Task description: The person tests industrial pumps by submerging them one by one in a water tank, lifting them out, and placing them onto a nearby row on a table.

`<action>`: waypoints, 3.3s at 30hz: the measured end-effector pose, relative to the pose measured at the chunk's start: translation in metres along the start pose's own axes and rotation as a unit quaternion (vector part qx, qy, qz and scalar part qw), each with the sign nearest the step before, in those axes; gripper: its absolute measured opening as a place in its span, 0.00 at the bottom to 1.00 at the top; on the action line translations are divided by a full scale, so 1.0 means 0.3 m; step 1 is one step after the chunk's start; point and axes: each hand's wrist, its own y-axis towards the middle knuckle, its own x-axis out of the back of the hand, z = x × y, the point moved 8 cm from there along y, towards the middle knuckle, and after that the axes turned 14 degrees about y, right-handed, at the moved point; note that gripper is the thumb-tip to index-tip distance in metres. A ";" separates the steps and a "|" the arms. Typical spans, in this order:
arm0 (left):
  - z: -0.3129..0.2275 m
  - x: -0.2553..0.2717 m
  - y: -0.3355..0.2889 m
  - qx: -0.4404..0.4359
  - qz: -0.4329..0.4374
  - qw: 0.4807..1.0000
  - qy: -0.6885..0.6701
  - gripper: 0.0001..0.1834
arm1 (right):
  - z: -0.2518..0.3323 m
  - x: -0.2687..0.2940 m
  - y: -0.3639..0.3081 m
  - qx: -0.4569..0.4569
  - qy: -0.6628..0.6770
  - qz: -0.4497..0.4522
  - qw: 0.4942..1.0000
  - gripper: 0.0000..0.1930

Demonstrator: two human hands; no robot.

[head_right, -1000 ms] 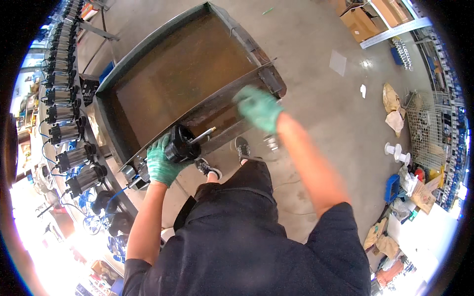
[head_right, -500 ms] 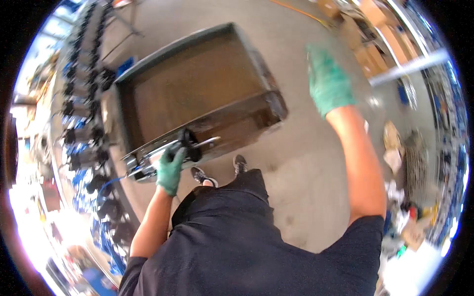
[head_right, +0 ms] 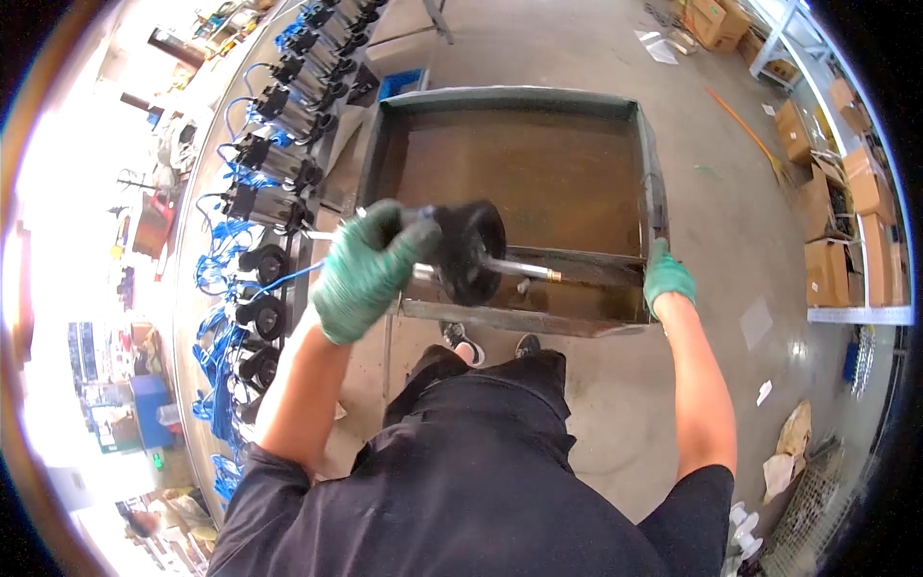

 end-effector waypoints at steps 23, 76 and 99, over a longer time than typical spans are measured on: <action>0.527 -0.423 0.572 0.044 0.096 0.994 -0.018 0.20 | 0.911 0.106 -0.188 0.307 0.226 0.031 0.924 0.35; 1.297 1.166 -0.241 0.055 -0.262 0.933 0.241 0.10 | 1.299 0.104 0.001 0.233 0.138 0.028 0.962 0.08; 0.972 -0.530 0.668 0.268 0.209 0.898 -0.281 0.27 | 1.189 -0.341 0.268 0.143 0.066 0.061 0.986 0.18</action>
